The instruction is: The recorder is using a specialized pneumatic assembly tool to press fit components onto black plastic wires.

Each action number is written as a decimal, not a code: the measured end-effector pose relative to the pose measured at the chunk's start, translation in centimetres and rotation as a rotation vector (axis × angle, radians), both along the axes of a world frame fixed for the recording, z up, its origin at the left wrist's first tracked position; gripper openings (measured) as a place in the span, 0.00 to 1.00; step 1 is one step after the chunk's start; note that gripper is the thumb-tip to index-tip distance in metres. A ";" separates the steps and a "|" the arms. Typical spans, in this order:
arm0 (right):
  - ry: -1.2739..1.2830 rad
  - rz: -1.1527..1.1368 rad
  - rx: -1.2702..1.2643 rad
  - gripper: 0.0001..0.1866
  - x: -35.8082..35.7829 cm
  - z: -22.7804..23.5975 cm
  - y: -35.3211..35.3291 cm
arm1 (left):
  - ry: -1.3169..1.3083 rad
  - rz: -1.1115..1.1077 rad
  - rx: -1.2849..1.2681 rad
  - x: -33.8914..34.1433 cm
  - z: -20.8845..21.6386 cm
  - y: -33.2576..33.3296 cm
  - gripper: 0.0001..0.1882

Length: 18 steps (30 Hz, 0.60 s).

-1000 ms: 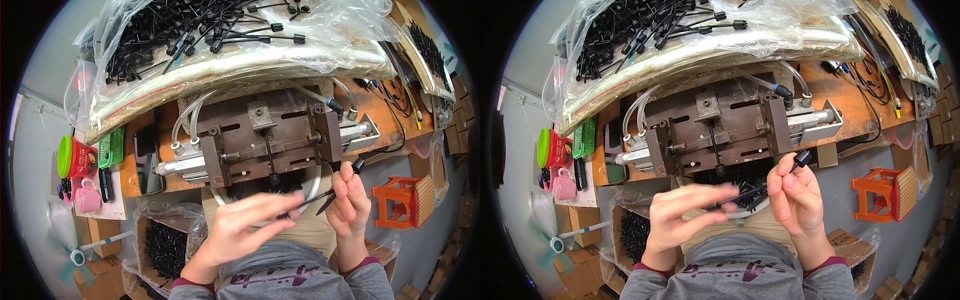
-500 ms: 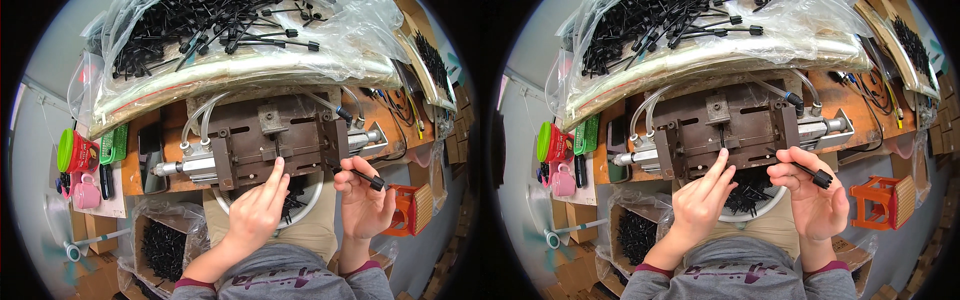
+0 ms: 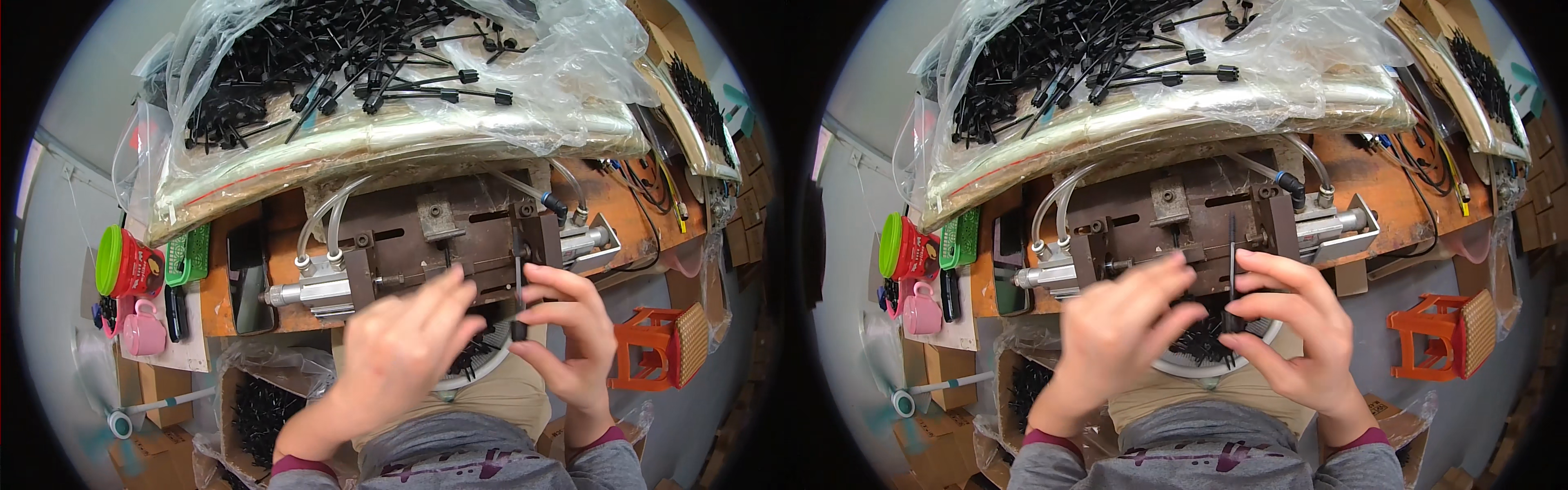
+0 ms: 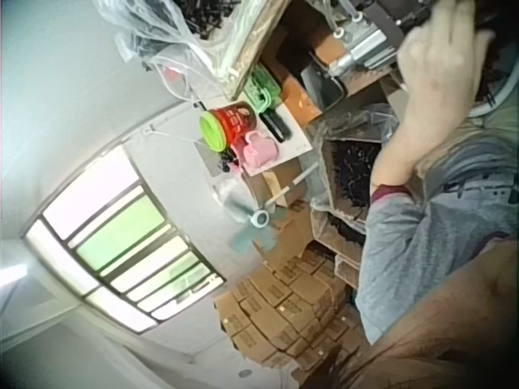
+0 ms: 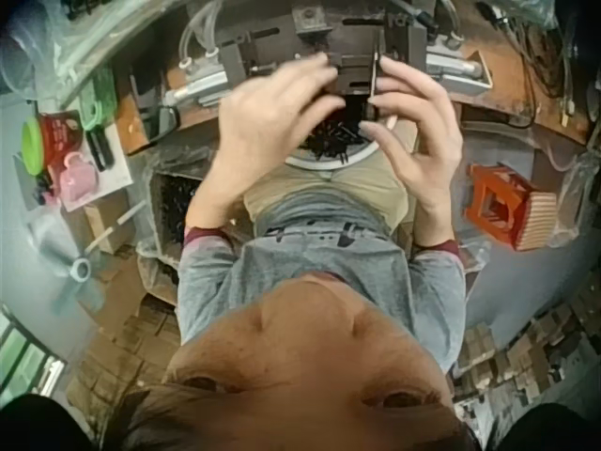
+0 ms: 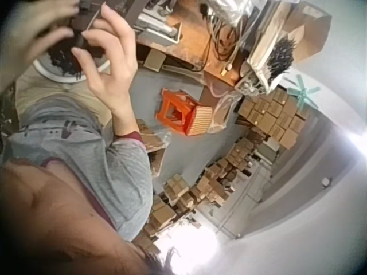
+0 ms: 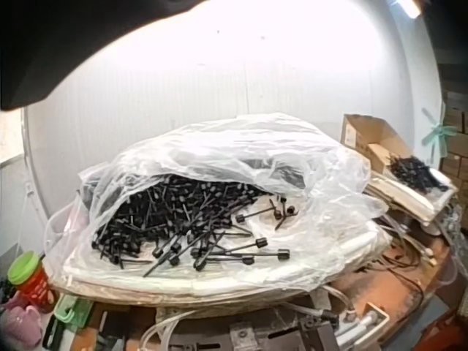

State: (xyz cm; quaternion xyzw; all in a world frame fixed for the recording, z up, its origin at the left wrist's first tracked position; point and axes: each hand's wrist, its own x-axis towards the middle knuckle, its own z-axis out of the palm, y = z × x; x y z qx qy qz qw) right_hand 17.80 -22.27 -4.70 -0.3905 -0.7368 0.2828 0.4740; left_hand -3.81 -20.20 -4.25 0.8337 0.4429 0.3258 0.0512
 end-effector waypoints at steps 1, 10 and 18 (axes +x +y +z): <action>-0.207 -0.021 0.098 0.19 -0.3 0.0 0.2 | -0.067 0.003 0.037 -0.5 0.8 1.2 0.13; -0.667 0.035 0.184 0.09 -3.4 -2.1 0.7 | 0.063 0.283 0.258 -2.0 4.5 14.7 0.09; -0.802 0.025 0.220 0.08 -3.8 -0.9 1.5 | -0.265 0.145 0.084 -2.6 6.4 12.5 0.09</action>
